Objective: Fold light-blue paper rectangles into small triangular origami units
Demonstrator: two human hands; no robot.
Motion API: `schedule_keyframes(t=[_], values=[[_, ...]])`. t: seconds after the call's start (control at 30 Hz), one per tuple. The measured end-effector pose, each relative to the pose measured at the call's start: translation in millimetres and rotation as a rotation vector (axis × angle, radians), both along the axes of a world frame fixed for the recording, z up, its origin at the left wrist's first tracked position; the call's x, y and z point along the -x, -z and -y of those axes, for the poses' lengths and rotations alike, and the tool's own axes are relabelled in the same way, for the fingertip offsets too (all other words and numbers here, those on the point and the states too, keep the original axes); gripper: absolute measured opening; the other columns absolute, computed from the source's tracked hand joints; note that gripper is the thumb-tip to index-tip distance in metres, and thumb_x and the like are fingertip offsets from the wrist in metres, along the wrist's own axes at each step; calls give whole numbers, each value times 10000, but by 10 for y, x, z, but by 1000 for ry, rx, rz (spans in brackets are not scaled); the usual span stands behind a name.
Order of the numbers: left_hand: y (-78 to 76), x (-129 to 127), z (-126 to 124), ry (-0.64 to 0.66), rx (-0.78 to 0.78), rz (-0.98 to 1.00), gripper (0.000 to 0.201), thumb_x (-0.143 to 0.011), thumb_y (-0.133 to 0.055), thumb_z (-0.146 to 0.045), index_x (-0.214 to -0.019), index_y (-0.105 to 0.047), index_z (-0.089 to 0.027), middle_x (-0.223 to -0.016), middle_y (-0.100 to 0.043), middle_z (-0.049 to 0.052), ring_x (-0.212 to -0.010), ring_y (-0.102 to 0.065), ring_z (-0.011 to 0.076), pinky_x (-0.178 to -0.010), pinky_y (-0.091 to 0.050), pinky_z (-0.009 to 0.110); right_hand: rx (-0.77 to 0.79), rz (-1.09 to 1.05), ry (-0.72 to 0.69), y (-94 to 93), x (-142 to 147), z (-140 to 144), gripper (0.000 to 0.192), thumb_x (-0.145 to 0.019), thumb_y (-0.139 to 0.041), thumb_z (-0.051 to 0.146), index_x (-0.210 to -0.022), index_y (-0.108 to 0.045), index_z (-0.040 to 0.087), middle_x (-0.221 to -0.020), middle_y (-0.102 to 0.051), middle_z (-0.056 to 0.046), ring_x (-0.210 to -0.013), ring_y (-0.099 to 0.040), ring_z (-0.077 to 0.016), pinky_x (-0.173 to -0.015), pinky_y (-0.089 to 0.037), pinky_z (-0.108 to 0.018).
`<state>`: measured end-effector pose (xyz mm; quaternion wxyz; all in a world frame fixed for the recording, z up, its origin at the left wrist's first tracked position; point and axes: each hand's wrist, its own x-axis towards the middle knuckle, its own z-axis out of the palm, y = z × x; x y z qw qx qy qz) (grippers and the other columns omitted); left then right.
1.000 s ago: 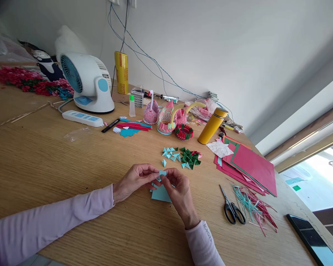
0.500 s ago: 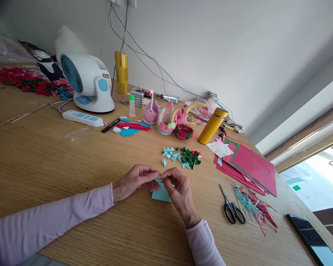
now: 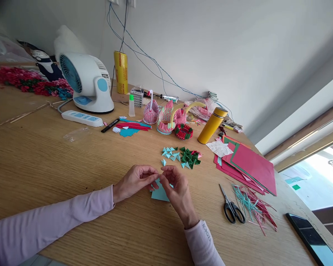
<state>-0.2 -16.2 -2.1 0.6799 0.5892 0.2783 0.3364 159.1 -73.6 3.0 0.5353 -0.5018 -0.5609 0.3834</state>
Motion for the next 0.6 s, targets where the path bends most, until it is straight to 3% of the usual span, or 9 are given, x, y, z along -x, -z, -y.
schedule_keyframes(t=[0.3, 0.37, 0.5, 0.6], values=[[-51, 25, -18, 42, 42, -1, 384, -722, -712, -463, -795, -639, -92, -682, -658, 44, -580, -644, 143, -508, -516, 234, 69, -113, -106, -9, -91, -18, 170, -860, -603, 340, -956, -597, 200, -793, -622, -11, -691, -635, -147, -632, -502, -278], [-45, 29, -28, 23, 64, 10, 394, -715, -720, -462, -817, -641, -90, -656, -655, 40, -561, -635, 137, -508, -520, 237, 52, -16, -133, -31, -149, -8, 162, -889, -560, 324, -982, -608, 200, -835, -640, -31, -756, -652, -166, -662, -516, -296], [-34, 32, -40, 23, 93, -4, 396, -731, -714, -448, -858, -640, -81, -585, -636, 25, -515, -611, 123, -515, -527, 244, -189, 372, -114, -67, -205, 11, 177, -871, -579, 227, -1039, -633, 217, -985, -656, -64, -848, -642, -181, -698, -510, -301], [-37, 29, -41, 53, 111, -13, 376, -743, -711, -427, -874, -632, -84, -596, -627, 15, -518, -608, 117, -520, -534, 249, -301, 582, -32, -78, -188, 23, 125, -869, -584, 171, -939, -679, 211, -896, -680, -51, -782, -638, -168, -690, -495, -285]])
